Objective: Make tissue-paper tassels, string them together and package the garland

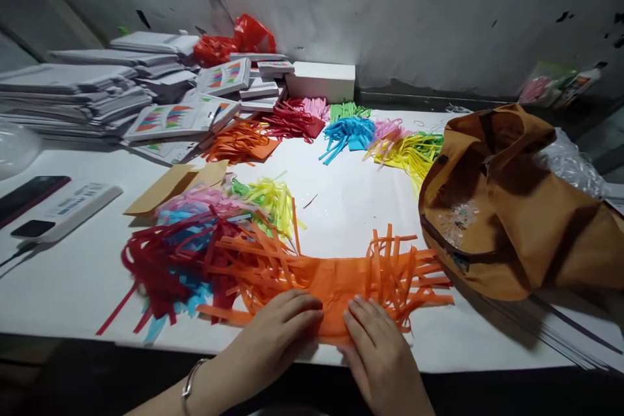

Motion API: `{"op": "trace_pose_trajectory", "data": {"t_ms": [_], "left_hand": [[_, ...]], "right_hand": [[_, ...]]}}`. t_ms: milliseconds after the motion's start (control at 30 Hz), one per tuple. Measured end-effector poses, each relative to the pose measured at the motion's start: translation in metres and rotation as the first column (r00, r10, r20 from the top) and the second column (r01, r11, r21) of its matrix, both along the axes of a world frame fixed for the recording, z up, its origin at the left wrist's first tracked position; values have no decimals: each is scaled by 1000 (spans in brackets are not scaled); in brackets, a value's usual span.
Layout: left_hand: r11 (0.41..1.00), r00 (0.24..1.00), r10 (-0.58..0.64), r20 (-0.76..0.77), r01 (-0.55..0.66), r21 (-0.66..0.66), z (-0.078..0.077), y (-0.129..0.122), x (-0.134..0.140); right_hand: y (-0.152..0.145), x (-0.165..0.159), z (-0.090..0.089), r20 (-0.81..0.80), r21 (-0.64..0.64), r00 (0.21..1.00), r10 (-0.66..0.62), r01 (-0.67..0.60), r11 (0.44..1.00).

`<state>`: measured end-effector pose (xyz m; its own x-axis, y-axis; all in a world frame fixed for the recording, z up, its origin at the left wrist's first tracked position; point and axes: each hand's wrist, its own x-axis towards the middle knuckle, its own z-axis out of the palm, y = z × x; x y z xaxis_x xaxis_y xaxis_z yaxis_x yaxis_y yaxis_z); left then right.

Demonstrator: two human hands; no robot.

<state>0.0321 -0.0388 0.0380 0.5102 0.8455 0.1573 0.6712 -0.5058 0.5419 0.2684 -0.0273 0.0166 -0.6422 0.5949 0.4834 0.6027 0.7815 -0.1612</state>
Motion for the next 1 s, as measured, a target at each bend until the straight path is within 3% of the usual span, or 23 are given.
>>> {"op": "trace_pose_trajectory", "data": {"t_ms": [200,367,600,767,900,1000], "left_hand": [[999,996,-16,90,19,-42,4,2,-16],[998,1000,20,-22,-21,-56,5,0,-7],[997,989,57,-137,-64,-48,5,5,-8],[986,983,45,-181,-72,-150,16,21,-14],[973,927,113,-358,-176,-150,28,50,-7],[958,866,146,-478,-245,-152,32,69,0]], "right_hand": [[-1,3,2,-42,-5,999,-31,31,1000],[0,-9,8,-123,-1,989,-85,86,996],[11,-9,16,-113,-151,993,24,-41,988],[19,-20,14,-182,-259,965,-187,137,956],[30,-32,7,-97,-189,924,-370,348,918],[40,-36,3,12,-124,909,-417,415,902]]}}
